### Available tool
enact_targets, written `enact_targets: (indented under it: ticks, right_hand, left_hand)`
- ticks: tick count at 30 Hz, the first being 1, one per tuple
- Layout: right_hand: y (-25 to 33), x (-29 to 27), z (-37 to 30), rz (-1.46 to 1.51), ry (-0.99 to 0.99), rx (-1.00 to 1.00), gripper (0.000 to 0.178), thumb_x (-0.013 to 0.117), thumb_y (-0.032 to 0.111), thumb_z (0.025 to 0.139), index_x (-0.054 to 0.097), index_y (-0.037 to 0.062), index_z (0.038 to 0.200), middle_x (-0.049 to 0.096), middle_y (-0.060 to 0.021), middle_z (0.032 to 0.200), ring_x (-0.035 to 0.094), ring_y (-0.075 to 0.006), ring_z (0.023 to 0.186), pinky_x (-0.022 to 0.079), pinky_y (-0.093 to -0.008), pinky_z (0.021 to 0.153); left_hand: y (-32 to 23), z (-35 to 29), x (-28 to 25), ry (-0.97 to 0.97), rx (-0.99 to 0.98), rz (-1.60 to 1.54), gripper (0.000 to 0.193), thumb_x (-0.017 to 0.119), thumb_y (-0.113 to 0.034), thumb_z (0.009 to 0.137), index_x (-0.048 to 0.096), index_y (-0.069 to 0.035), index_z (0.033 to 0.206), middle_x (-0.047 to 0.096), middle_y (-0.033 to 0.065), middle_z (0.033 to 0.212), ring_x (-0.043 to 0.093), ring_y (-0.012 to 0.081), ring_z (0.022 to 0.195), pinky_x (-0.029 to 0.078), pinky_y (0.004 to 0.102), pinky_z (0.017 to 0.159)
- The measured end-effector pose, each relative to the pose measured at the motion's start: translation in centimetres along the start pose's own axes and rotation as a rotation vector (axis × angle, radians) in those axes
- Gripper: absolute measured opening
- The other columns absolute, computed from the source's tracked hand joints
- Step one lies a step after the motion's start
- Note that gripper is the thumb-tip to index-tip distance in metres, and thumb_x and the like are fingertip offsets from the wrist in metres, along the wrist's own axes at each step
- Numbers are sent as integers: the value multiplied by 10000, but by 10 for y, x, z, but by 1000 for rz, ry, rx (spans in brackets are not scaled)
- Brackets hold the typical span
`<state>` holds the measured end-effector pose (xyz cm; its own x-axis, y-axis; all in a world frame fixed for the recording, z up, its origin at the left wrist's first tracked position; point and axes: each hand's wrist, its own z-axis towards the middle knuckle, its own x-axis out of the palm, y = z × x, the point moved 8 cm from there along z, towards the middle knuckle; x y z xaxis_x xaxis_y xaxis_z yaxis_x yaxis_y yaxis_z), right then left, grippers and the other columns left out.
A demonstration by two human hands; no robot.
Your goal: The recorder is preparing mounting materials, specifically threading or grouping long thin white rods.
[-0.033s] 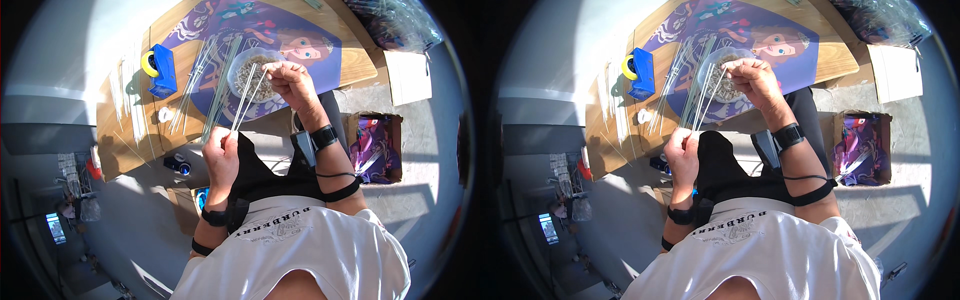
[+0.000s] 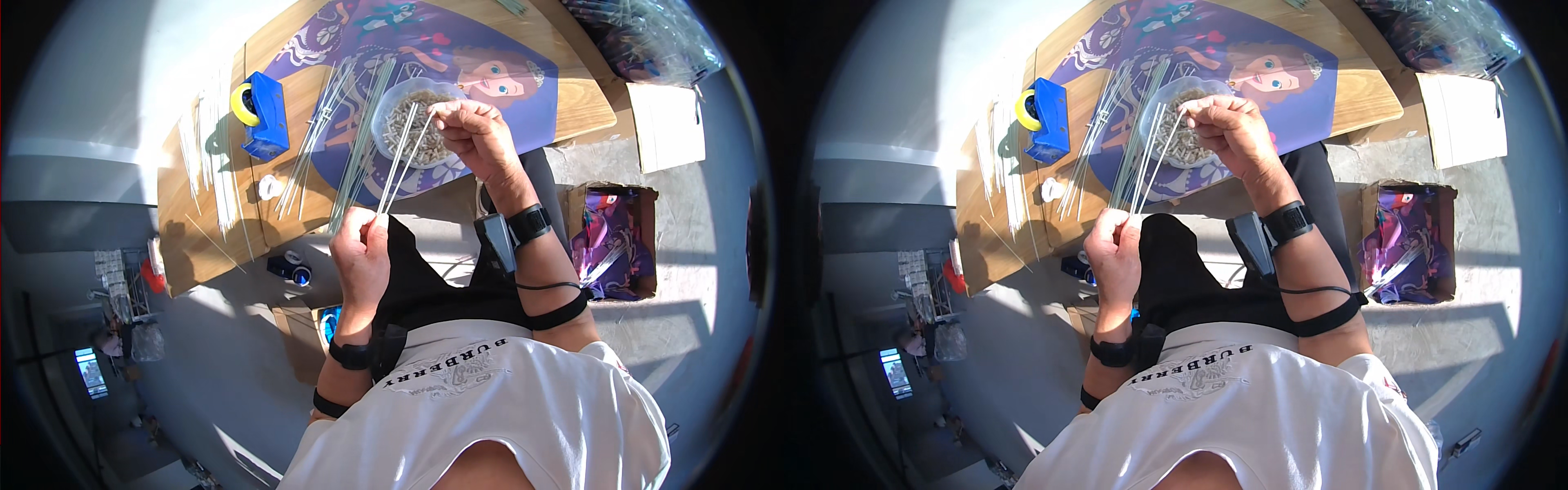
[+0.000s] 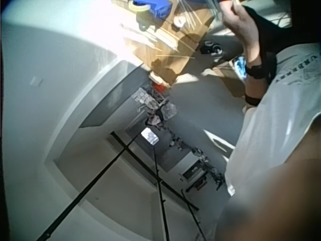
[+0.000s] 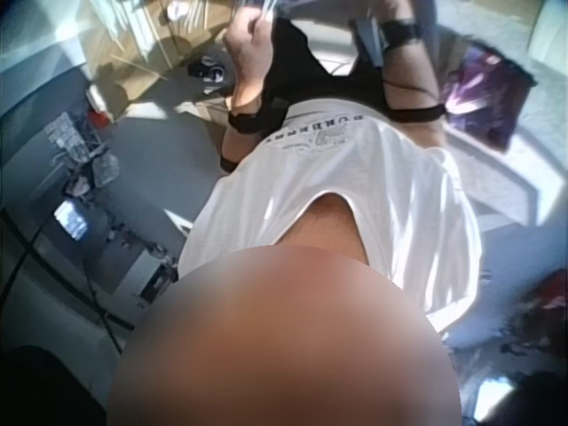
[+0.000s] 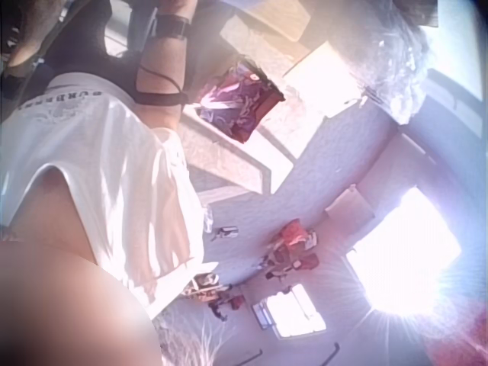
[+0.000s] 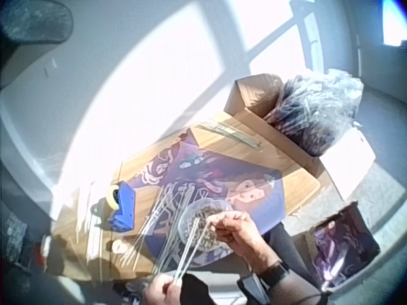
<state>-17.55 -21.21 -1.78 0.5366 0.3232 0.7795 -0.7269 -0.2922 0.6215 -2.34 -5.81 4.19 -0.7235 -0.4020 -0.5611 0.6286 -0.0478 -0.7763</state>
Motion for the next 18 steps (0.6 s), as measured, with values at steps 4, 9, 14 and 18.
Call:
enact_targets:
  ticks: [4, 9, 14, 18]
  right_hand:
    - [-2, -2, 1, 31, 22, 1, 260, 549, 132, 875, 596, -101, 980, 555, -41, 754, 319, -12, 515, 221, -148, 429]
    - [-2, -1, 0, 28, 6, 6, 240, 550, 116, 875, 602, -94, 978, 553, -41, 756, 315, -7, 509, 222, -148, 428]
    - [-1, 1, 0, 15, -21, 14, 206, 564, 83, 861, 610, -82, 974, 549, -27, 736, 314, -1, 507, 223, -147, 427]
    - [0, 1, 0, 19, -44, 9, 169, 580, 54, 844, 625, -65, 954, 504, 22, 675, 309, -1, 508, 217, -148, 433]
  left_hand:
    - [2, 0, -1, 5, -5, 1, 124, 602, -49, 820, 512, -1, 749, 450, 53, 593, 424, 121, 518, 366, 261, 496]
    - [-2, 0, -1, 7, -6, 2, 127, 604, -50, 821, 512, 1, 749, 455, 52, 594, 430, 118, 525, 369, 261, 499]
    - [-2, 0, 1, 13, -2, -9, 129, 603, -52, 824, 513, 1, 749, 457, 52, 598, 430, 119, 525, 368, 260, 499]
    - [-2, 0, 1, 14, -5, 17, 135, 602, -56, 827, 510, 2, 748, 446, 51, 600, 415, 119, 523, 360, 260, 493]
